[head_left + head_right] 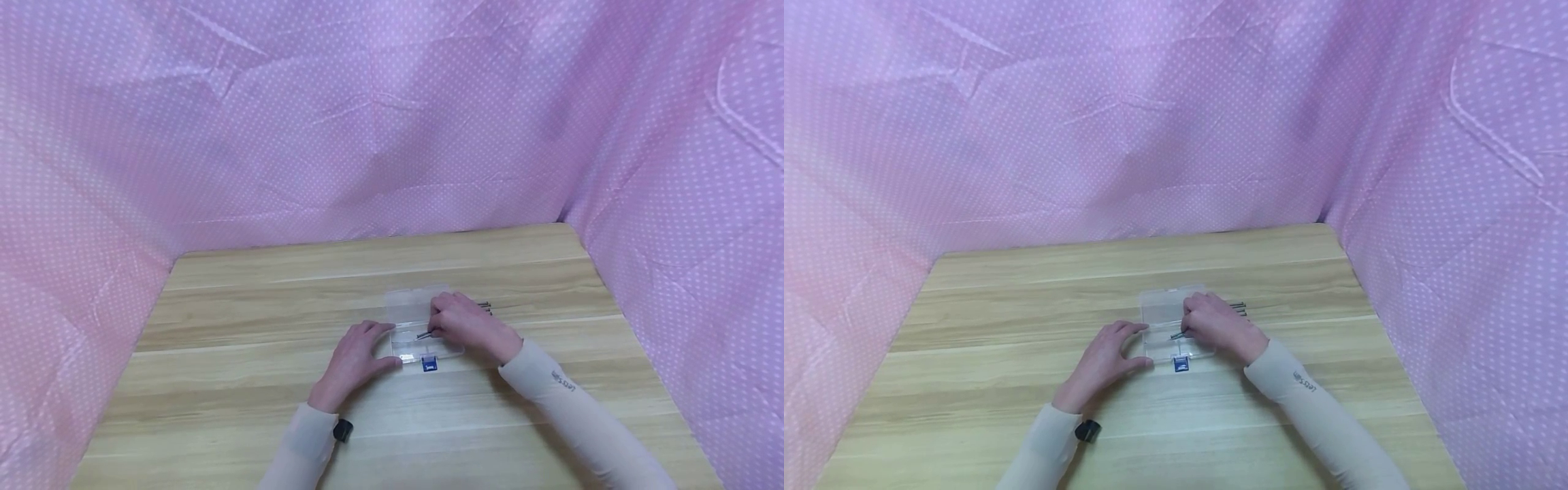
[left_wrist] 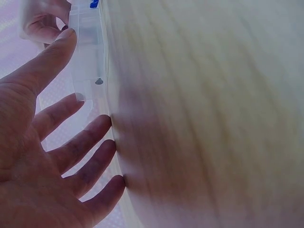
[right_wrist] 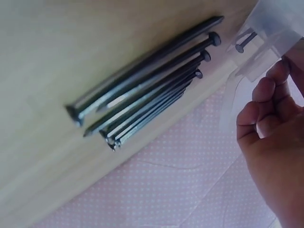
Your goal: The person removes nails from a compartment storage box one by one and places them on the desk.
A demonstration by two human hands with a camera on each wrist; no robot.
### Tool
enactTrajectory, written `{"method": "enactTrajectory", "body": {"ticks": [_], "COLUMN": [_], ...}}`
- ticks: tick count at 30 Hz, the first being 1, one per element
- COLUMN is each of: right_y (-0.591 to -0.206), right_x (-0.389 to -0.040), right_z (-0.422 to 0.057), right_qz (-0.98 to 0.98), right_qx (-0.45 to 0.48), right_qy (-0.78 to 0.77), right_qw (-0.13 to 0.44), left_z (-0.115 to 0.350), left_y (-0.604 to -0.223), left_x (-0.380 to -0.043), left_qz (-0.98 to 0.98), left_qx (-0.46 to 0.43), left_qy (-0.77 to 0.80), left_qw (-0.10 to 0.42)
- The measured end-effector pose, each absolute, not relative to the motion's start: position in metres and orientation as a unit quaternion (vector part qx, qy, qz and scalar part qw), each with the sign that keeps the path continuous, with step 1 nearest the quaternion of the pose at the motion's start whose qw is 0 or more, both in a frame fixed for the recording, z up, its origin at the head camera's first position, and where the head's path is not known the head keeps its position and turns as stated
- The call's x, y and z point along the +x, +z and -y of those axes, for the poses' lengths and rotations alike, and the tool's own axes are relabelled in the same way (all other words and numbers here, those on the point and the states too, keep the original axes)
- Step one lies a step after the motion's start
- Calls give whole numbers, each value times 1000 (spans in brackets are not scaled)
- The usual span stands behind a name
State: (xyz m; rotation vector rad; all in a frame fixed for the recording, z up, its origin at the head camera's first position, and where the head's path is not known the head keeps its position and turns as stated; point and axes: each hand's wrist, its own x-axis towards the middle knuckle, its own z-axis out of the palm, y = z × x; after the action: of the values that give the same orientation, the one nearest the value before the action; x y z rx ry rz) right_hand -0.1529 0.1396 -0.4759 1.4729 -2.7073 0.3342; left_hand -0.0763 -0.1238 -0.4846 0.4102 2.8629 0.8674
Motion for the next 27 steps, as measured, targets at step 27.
{"method": "enactTrajectory", "body": {"ticks": [27], "right_y": [-466], "right_x": [-142], "right_z": [-143], "right_qz": [887], "right_qx": [439], "right_qy": [146], "right_qw": [6], "left_z": [130], "left_y": [-481], "left_x": [-81], "left_qz": [-946], "left_qx": [140], "left_qy": [284], "left_qw": [64]}}
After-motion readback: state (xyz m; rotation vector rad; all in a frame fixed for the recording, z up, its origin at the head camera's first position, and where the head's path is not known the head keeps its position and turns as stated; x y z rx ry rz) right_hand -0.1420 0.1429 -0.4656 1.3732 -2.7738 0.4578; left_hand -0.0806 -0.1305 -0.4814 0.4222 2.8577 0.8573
